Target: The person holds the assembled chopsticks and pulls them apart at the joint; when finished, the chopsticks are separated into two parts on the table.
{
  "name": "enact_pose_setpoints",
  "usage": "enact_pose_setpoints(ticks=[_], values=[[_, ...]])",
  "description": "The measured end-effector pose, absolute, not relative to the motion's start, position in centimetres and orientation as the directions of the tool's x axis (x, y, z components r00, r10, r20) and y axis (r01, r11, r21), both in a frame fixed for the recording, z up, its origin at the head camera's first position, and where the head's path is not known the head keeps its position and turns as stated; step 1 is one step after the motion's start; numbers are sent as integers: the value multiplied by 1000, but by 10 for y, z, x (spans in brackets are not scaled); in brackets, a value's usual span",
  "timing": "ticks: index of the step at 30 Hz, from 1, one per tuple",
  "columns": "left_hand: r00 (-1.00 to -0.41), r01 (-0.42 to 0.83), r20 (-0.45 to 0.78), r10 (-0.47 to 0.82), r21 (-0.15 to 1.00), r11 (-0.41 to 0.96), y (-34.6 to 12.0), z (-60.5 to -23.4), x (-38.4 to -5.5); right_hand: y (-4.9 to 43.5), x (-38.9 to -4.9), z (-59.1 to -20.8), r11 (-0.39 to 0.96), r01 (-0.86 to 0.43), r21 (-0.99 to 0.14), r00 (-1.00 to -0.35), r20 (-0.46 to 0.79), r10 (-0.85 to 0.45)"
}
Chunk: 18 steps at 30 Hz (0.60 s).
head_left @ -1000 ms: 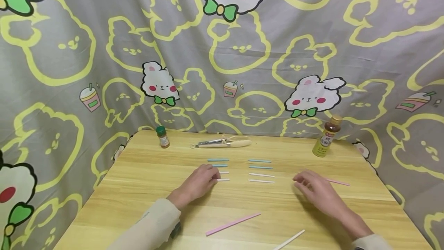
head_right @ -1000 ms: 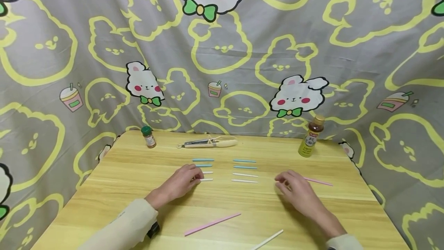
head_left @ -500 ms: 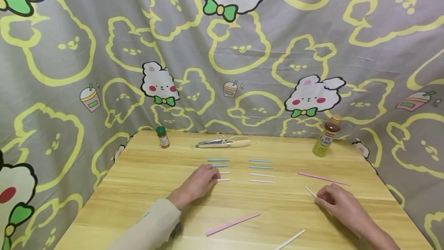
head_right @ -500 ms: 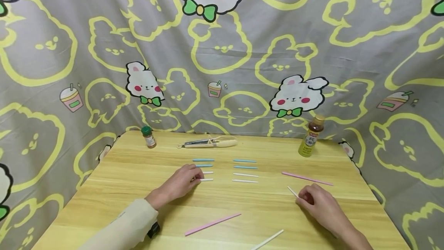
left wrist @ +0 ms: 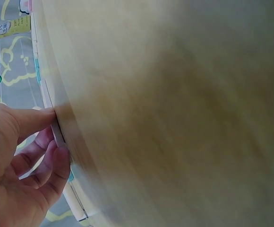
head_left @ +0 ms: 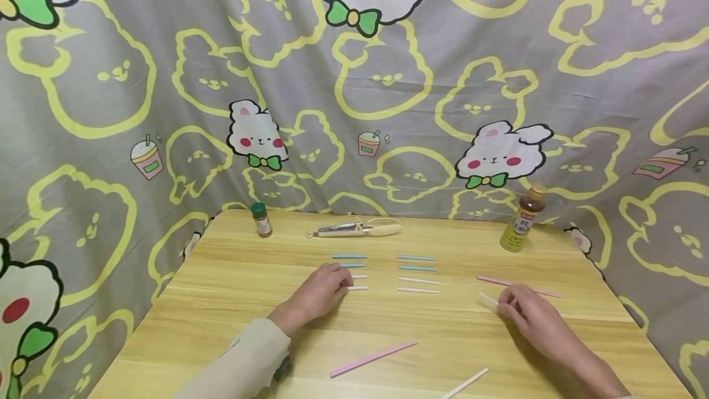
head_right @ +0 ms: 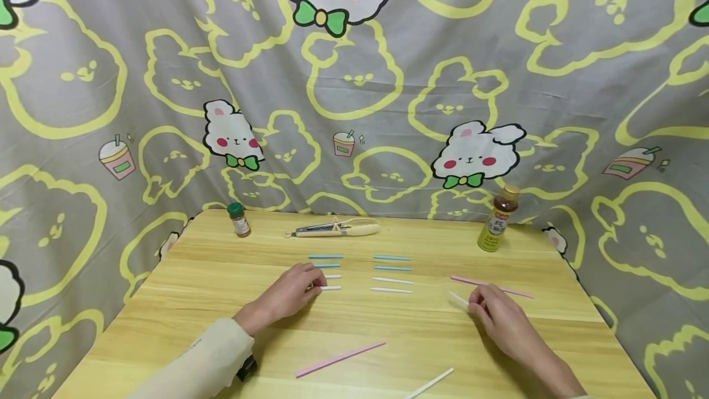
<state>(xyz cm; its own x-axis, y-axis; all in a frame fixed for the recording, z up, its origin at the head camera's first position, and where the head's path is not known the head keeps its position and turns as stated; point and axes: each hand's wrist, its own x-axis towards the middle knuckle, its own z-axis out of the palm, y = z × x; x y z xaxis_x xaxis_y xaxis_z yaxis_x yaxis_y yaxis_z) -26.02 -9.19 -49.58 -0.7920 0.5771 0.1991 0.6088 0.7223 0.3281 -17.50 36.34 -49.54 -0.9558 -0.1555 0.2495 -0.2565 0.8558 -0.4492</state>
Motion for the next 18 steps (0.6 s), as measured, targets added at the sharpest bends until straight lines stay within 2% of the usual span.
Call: enact_pose_setpoints(ticks=[5, 11, 14, 18], values=[[-800, 599, 195, 568, 327, 731, -91, -494, -260, 353, -186, -475, 832, -287, -474, -940, 307, -150], [-806, 590, 192, 560, 336, 734, -91, -494, -259, 324, -196, -447, 777, -384, -498, -892, 417, -173], [-804, 593, 191, 564, 333, 733, -91, -494, -259, 308, -199, -437, 719, -417, -557, -883, 436, -175], [-808, 589, 197, 556, 308, 747, -91, -494, -257, 287, -202, -432, 584, -419, -695, -904, 382, -194]])
